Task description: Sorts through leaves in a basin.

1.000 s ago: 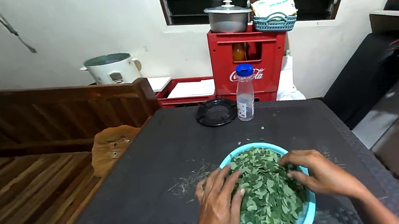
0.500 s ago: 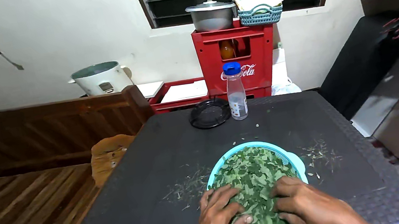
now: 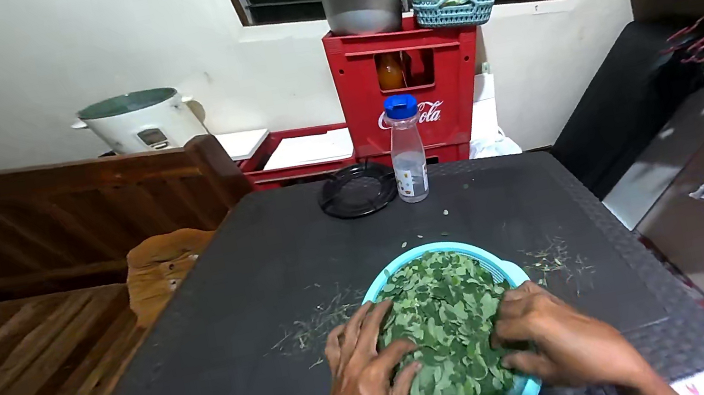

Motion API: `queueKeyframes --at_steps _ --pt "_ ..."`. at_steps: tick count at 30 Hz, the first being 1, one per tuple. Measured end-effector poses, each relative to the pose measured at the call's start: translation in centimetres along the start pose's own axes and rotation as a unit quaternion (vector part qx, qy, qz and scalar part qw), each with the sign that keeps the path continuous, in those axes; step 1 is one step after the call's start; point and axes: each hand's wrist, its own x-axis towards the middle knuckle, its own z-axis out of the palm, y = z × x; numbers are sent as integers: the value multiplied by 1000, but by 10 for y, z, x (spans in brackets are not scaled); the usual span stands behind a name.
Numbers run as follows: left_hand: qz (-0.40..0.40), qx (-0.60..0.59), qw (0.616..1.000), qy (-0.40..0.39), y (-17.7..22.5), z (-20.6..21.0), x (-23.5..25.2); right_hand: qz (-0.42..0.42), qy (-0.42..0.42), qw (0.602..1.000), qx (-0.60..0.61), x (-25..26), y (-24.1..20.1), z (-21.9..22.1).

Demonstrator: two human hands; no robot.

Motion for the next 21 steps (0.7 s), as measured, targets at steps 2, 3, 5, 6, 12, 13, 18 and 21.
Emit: queueKeyframes --at_steps 2,3,5,6,12,13,18,21 --pt "-3 38 999 33 -1 5 5 62 39 996 -51 -1 -1 3" --pt "-6 50 998 42 0 5 7 85 56 993 -65 -1 1 2" --pt "-8 48 997 55 3 4 9 99 65 991 -64 -3 4 -1" --pt "-13 35 998 55 4 2 9 95 54 993 -52 -4 4 -3" --pt "-26 -23 996 84 21 -13 14 81 59 995 7 20 -7 21" --pt "-27 -26 995 91 24 -15 15 89 92 991 25 29 -7 22" --pt "-45 -22 993 110 25 -19 15 62 152 965 203 57 -4 -8" --pt "-67 -23 993 93 26 -27 11 50 159 967 193 55 2 -24"
